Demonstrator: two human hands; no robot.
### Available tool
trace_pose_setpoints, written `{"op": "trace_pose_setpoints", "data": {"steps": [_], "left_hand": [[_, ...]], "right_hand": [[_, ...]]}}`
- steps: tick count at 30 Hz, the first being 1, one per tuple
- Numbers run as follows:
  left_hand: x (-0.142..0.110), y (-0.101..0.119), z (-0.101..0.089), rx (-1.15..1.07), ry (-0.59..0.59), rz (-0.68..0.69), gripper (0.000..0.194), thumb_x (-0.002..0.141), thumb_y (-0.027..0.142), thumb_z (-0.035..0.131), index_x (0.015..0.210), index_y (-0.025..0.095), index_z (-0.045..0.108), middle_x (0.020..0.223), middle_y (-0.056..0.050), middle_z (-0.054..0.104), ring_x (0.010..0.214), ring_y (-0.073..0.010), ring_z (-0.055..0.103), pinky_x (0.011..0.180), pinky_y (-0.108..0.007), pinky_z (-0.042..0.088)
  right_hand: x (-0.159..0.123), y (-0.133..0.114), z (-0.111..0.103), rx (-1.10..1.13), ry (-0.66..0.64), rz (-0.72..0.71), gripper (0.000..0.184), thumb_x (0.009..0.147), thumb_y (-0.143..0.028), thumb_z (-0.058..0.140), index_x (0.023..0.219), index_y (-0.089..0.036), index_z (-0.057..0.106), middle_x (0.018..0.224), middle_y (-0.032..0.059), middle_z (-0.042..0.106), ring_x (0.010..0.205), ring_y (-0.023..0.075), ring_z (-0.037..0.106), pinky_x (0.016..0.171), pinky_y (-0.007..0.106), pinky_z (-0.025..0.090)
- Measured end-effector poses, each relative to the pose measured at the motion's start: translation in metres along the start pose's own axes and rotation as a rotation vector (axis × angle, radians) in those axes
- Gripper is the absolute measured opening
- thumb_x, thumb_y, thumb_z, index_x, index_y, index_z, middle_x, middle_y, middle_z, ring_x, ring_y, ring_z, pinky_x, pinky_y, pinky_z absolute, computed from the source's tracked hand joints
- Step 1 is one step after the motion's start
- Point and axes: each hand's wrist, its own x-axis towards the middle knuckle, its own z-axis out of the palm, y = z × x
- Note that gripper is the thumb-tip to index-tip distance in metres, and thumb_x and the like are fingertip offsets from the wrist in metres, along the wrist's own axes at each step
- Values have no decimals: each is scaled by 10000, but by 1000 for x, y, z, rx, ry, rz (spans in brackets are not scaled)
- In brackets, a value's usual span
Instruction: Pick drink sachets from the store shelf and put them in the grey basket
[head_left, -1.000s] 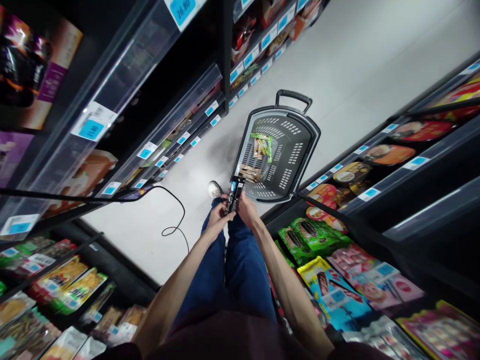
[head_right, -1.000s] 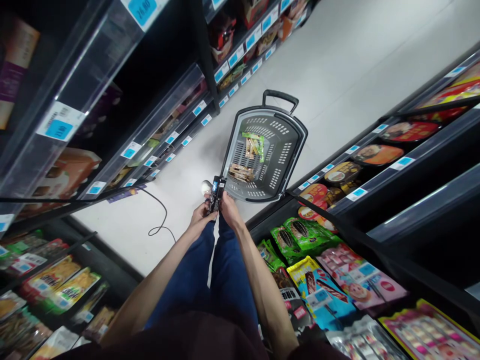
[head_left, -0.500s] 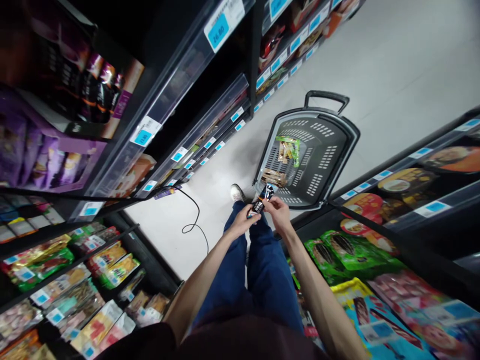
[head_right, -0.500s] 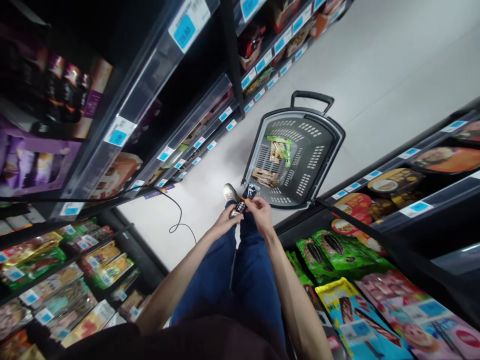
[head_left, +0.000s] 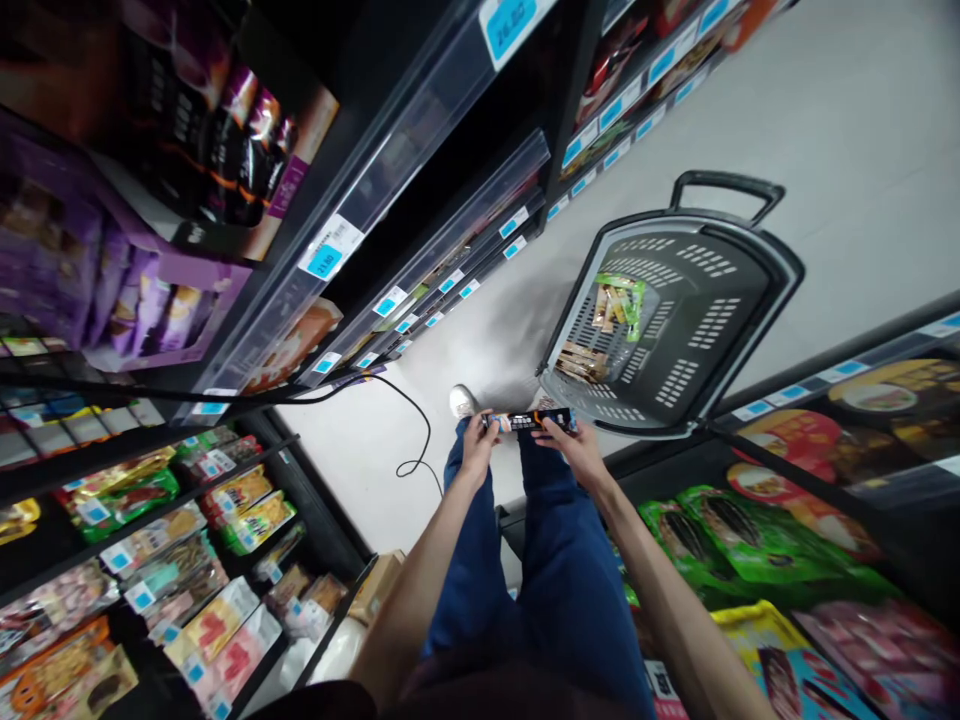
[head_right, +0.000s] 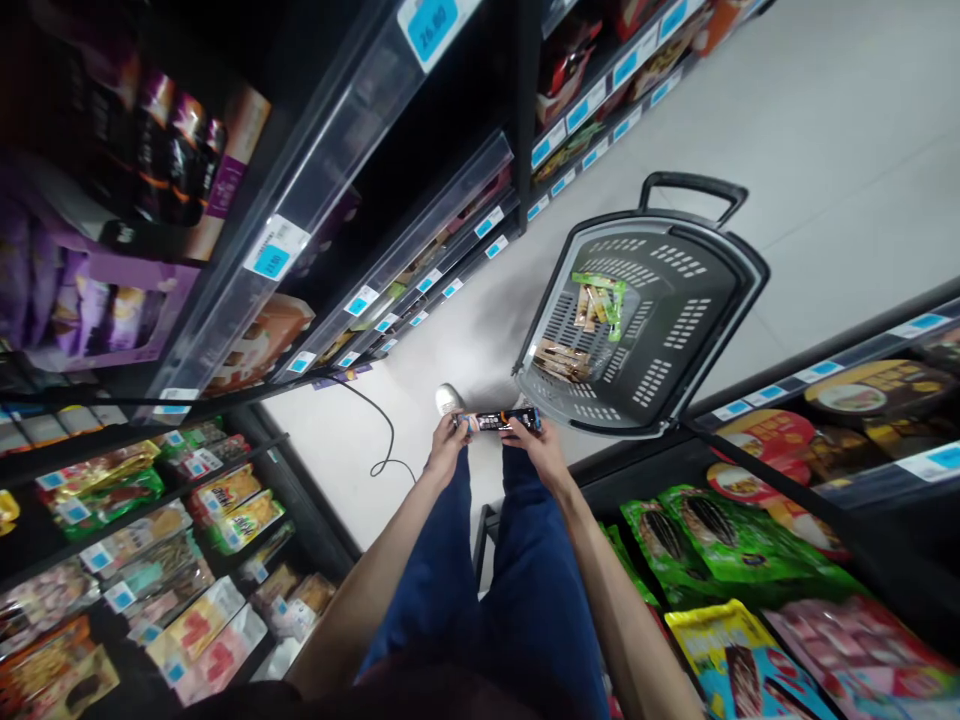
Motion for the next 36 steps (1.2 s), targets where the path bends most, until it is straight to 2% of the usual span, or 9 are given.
{"op": "trace_pose_setpoints", "data": {"steps": [3, 6, 8, 13, 16, 20, 23, 29, 36], "left_hand": [[-5, -30, -25, 365, -106, -86, 448, 896, 434, 510, 1288, 216, 504, 1294, -135, 598, 1105, -229, 612, 907, -362, 489], [-16, -63, -60, 667, -246, -152, 403, 809, 308, 618, 1185, 164, 609, 1265, -155, 623, 1185, -287, 560, 1047, -434, 384], [-24, -85, -89, 827, -319, -195, 372, 766, 279, 648, 1114, 147, 656, 1193, -164, 659, 1191, -328, 549, 1069, -474, 346], [-38, -127, -159, 1090, -412, -280, 416, 811, 293, 578, 1202, 159, 625, 1239, -159, 631, 1242, -344, 497, 1065, -474, 341], [-42, -144, -188, 1209, -405, -248, 469, 843, 275, 525, 1279, 111, 577, 1367, -178, 542, 1343, -346, 384, 1104, -470, 303], [-39, -159, -209, 1296, -322, -102, 449, 848, 222, 495, 1272, 111, 589, 1425, -139, 506, 1385, -309, 340, 1142, -459, 275], [-23, -162, -219, 1273, -232, -33, 389, 831, 221, 522, 1197, 159, 636, 1389, -104, 551, 1360, -311, 382, 1119, -488, 313], [15, -155, -230, 1127, -131, -2, 259, 833, 222, 513, 1028, 221, 683, 1146, -87, 698, 1211, -295, 537, 1033, -477, 411], [23, -154, -241, 1119, -133, -68, 246, 819, 192, 504, 992, 260, 665, 1105, -87, 703, 1219, -302, 521, 995, -490, 423]], "right_hand": [[11, 20, 12, -6, 19, 2, 401, 655, -458, 814, 867, -136, 704, 863, 85, 723, 777, 234, 723, 716, 359, 615], [36, 46, 28, 23, 54, -44, 413, 669, -480, 798, 895, -147, 705, 925, 97, 725, 803, 246, 724, 730, 387, 616], [58, 67, 42, 10, 70, -85, 423, 681, -494, 784, 914, -150, 700, 881, 94, 727, 775, 245, 723, 715, 391, 617], [122, 128, 96, -15, 98, -115, 473, 652, -526, 785, 879, -133, 654, 745, 68, 702, 607, 202, 696, 643, 358, 613], [157, 164, 136, 43, 109, -113, 489, 626, -515, 801, 891, -154, 603, 776, 49, 693, 591, 177, 689, 611, 320, 606], [202, 206, 184, 62, 140, -114, 421, 675, -498, 765, 860, -167, 584, 786, 32, 674, 607, 159, 690, 602, 285, 596], [238, 229, 209, 78, 137, -109, 358, 717, -463, 744, 845, -162, 596, 747, 15, 662, 606, 144, 684, 606, 268, 591], [305, 260, 244, 76, 31, -86, 280, 758, -388, 746, 869, -163, 620, 759, 16, 675, 574, 128, 673, 581, 260, 587], [359, 282, 315, 5, -16, -155, 227, 836, -363, 657, 898, -145, 635, 734, 16, 656, 589, 139, 669, 624, 284, 577]]}}
